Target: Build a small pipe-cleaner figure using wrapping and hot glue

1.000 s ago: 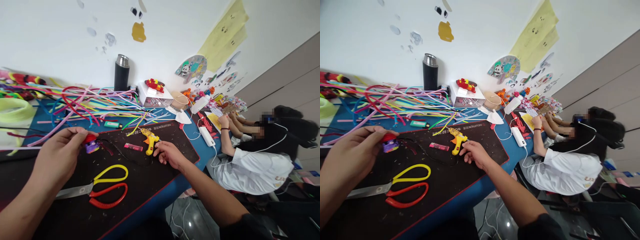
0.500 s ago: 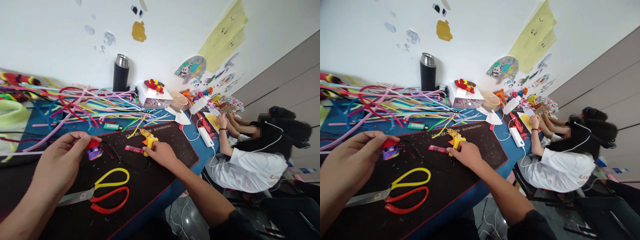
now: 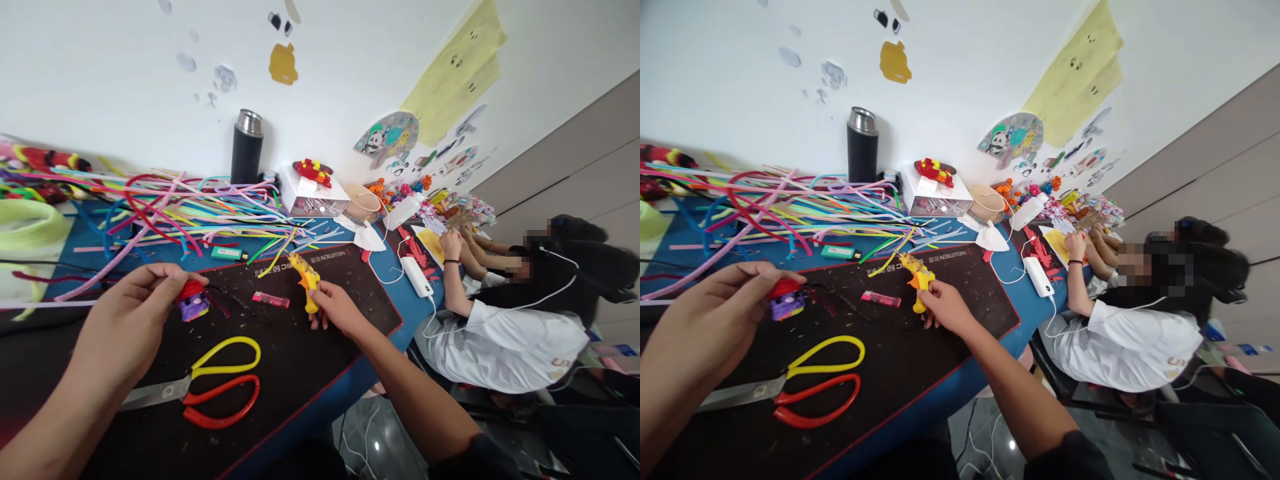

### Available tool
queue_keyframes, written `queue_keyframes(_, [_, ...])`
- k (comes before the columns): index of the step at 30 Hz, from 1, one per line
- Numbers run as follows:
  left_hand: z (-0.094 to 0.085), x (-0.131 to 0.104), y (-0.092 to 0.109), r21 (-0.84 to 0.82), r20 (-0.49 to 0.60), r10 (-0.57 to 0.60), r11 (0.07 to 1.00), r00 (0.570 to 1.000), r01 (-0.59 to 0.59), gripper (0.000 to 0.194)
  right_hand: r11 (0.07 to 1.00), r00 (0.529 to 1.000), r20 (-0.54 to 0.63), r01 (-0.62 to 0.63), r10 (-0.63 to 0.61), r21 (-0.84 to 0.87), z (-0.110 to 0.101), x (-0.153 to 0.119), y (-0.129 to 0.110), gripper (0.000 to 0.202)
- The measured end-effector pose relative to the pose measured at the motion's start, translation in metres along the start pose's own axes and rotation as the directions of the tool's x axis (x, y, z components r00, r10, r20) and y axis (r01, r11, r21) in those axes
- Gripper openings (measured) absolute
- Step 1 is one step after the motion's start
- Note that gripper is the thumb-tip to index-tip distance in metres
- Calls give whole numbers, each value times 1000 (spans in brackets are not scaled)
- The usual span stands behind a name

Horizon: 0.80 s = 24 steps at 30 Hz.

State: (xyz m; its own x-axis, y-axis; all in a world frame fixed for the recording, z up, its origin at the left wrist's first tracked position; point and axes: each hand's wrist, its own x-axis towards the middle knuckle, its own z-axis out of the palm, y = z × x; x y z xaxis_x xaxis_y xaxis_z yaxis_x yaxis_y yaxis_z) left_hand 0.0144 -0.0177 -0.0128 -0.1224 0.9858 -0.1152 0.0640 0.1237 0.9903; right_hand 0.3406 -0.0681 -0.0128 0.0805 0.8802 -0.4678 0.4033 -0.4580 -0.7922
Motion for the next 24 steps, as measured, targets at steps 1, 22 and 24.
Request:
queue_keyframes(1, [0, 0, 1, -41, 15, -23, 999, 1000, 23, 47, 999, 1000, 12, 2, -3, 45, 1, -1, 1, 35])
queue_keyframes(22, [-1, 6, 1, -221, -136, 20, 974, 990, -50, 40, 640, 919, 267, -22, -289, 768, 16, -3, -11, 50])
queue_keyframes(24, [-2, 8, 1, -256, -169, 14, 965, 985, -58, 38, 638, 881, 335, -50, -334, 768, 23, 1, -18, 50])
